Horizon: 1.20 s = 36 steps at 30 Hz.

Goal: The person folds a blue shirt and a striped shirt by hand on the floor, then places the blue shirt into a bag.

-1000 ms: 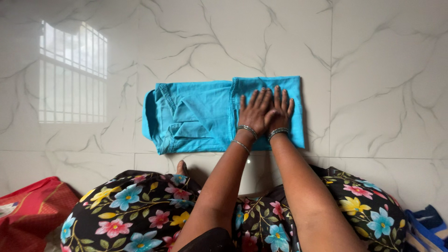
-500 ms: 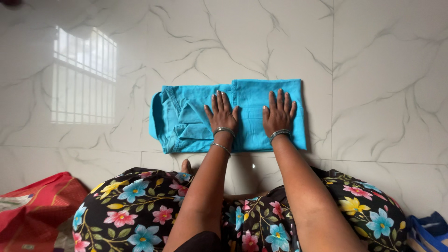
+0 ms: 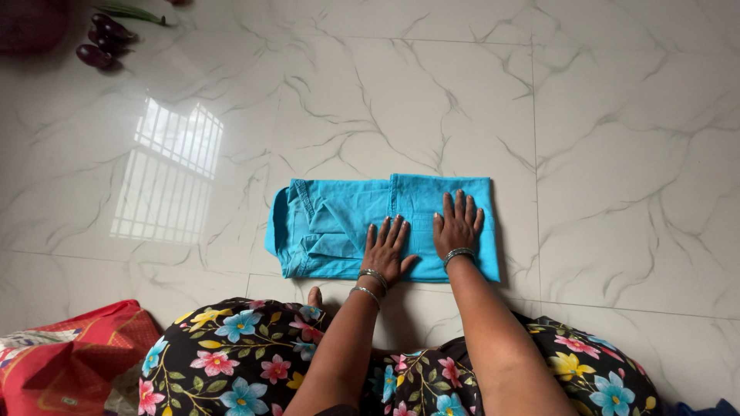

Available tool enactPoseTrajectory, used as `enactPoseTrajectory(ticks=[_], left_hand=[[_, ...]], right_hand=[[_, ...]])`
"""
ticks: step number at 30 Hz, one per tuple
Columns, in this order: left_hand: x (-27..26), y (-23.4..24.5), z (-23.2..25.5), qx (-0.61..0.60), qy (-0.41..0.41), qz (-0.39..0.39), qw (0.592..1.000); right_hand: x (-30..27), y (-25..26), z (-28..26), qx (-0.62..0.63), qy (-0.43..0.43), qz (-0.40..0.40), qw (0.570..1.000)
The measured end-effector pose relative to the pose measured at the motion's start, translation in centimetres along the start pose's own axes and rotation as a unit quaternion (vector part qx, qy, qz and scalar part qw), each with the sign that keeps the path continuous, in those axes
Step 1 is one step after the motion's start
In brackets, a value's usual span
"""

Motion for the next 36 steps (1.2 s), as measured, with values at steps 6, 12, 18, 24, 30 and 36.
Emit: enactPoseTrajectory(ticks=[6,12,18,24,30,36], left_hand=[[0.0,0.3,0.1,0.011,0.011,-0.009,1.000],[0.3,-0.9,-0.3,0.058,-0.006,-0.029,0.998],[-0.1,0.6,0.0,-0.012,0.010,-0.014,1.000],[0.1,1.3,0.1,-0.036,0.021,-0.037,0.998],[0.2,0.8,-0.2,0.004,0.013,-0.035,0.999],[0.5,1.3,0.0,0.003,0.015,-0.054,0.998]], right_hand=[[0.6,-0.7,-1.8,0.000,-0.036,0.013,0.999],[-2.6,-2.8,-7.6,0.150,0.159,-0.050,0.974],[2.0,-0.7,2.7,0.004,-0.108,0.003,0.994],[3.5,0.0,6.6,0.036,-0.239,0.055,0.969],[-0.8,-3.1,-6.6,0.111,0.125,-0.014,0.986],[2.0,0.0,-2.6,0.019,0.027,-0.025,0.999]])
Point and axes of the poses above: each hand's wrist, its own x-axis towards the middle knuckle, its own y-axis out of the back of the hand, z = x × y, the point moved 2 cm from there along x, towards the middle knuckle, and after that the axes turned 5 degrees about -y, right-handed, at the moved point
